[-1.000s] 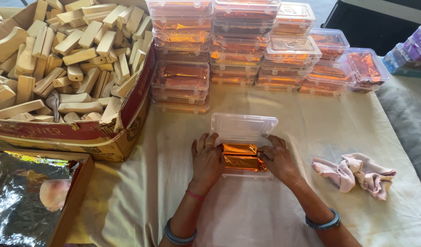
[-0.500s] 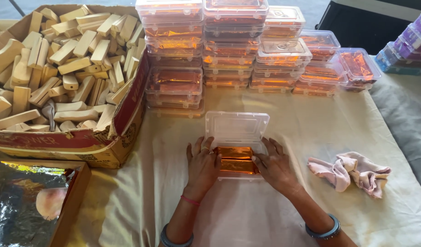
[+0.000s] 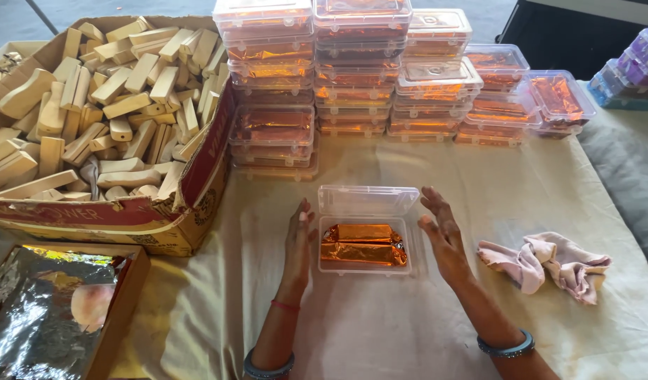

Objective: The person wraps small wooden blocks in shiny orange foil, folding the material tightly around each block. They then wipe the inside of a clear plastic container with a cloth, place the wrapped items inside, close the lid, and stack the container with others.

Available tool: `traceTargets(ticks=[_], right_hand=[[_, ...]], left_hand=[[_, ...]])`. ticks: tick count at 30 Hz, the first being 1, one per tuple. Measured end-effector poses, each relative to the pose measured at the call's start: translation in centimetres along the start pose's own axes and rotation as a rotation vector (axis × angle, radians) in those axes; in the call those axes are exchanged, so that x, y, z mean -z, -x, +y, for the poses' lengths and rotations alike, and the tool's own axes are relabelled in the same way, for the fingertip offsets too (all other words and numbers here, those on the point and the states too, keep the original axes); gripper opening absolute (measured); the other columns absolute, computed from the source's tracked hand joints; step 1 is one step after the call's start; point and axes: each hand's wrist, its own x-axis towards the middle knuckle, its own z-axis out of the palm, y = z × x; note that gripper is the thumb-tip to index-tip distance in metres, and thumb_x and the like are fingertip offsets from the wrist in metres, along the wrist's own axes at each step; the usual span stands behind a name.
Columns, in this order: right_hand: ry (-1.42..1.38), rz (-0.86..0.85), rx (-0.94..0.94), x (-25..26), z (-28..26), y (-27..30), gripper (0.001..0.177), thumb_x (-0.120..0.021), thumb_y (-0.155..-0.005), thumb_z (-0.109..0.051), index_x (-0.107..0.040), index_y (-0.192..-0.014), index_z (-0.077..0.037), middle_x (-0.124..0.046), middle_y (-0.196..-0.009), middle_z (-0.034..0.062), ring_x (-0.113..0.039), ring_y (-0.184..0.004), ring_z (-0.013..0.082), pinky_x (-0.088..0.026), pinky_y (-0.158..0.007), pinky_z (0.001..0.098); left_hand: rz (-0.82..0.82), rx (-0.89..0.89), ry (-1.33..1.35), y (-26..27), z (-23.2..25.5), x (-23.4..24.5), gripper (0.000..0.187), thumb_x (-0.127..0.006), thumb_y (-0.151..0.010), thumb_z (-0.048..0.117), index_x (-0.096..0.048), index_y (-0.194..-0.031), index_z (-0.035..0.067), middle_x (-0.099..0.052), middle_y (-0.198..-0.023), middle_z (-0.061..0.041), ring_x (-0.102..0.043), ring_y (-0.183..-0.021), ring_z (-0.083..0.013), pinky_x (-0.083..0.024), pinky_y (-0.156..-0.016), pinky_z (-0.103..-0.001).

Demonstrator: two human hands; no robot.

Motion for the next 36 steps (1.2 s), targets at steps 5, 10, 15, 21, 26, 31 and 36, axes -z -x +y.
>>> traceTargets(ticks=[5, 10, 15, 21, 26, 31, 36], right_hand=[[-0.333, -0.062, -0.123, 0.6, 2.9, 0.0, 0.05, -0.048, -0.105, -0.043, -0.051, -0.144, -0.012, -0.051, -0.151, 0.0098, -0.049, -0.138, 0.0179, -0.044, -0.106, 0.0395], [-0.34, -0.128, -0.079, 1.5, 5.6, 0.4, 0.038, -0.056, -0.109, -0.037, -0.069, -0.117, -0.002, -0.059, -0.145, 0.0165, -0.057, -0.129, 0.0231, -0.045, -0.107, 0.0405], [-0.041, -0.304, -0.178, 0.2, 2.7, 0.4, 0.031, -0.077, -0.084, -0.022, -0.07, -0.109, -0.004, -0.049, -0.147, 0.0091, -0.058, -0.126, 0.0232, -0.055, -0.099, 0.0445], [0.214, -0.305, -0.173, -0.2, 1.7, 0.4, 0.061, -0.082, -0.078, -0.035, -0.065, -0.129, -0.008, -0.048, -0.149, 0.0083, -0.05, -0.135, 0.0209, -0.052, -0.102, 0.0407], [0.447, -0.281, -0.369, 0.5, 2.6, -0.1, 0.076, -0.085, -0.075, -0.042, -0.059, -0.138, -0.008, -0.059, -0.135, 0.0102, -0.061, -0.12, 0.0233, -0.054, -0.097, 0.0391], [0.555, -0.247, -0.391, 1.7, 6.3, 0.0, 0.057, -0.079, -0.084, -0.042, -0.071, -0.126, -0.005, -0.07, -0.124, 0.0122, -0.074, -0.102, 0.0231, -0.059, -0.09, 0.0366], [0.319, -0.112, -0.376, 1.8, 4.1, -0.6, 0.06, -0.07, -0.091, -0.04, -0.058, -0.142, -0.01, -0.071, -0.112, 0.0074, -0.069, -0.097, 0.015, -0.055, -0.084, 0.0312]], left_hand=[[-0.084, -0.017, -0.054, 1.0, 1.3, -0.9, 0.086, -0.033, -0.094, 0.072, -0.031, -0.16, 0.017, -0.036, -0.163, -0.004, -0.035, -0.15, -0.0203, -0.031, -0.119, -0.045], [-0.063, -0.061, -0.018, 0.1, -0.3, 0.2, 0.073, -0.04, -0.099, 0.062, -0.048, -0.152, 0.012, -0.06, -0.143, -0.006, -0.047, -0.142, -0.0183, -0.031, -0.117, -0.038], [-0.138, -0.092, -0.077, -2.3, -6.3, 2.5, 0.053, -0.072, -0.086, 0.006, -0.059, -0.138, 0.004, -0.065, -0.118, -0.001, -0.06, -0.11, -0.0109, -0.051, -0.093, -0.027], [-0.204, -0.117, -0.165, -1.4, -4.4, 2.0, 0.053, -0.072, -0.092, 0.011, -0.054, -0.14, 0.001, -0.07, -0.117, -0.005, -0.069, -0.103, -0.0118, -0.058, -0.088, -0.027], [-0.161, -0.017, -0.395, -0.5, -1.8, 1.7, 0.051, -0.074, -0.089, 0.019, -0.06, -0.133, 0.0, -0.073, -0.111, -0.009, -0.07, -0.093, -0.0132, -0.059, -0.081, -0.028], [-0.171, -0.136, -0.369, -0.9, -4.9, 1.2, 0.047, -0.076, -0.085, 0.019, -0.069, -0.126, -0.005, -0.069, -0.109, -0.012, -0.065, -0.09, -0.0143, -0.056, -0.079, -0.029], [-0.176, -0.231, -0.38, -0.2, -5.5, -0.8, 0.061, -0.072, -0.092, 0.02, -0.052, -0.147, 0.0, -0.063, -0.126, -0.005, -0.064, -0.097, -0.0121, -0.056, -0.083, -0.026]])
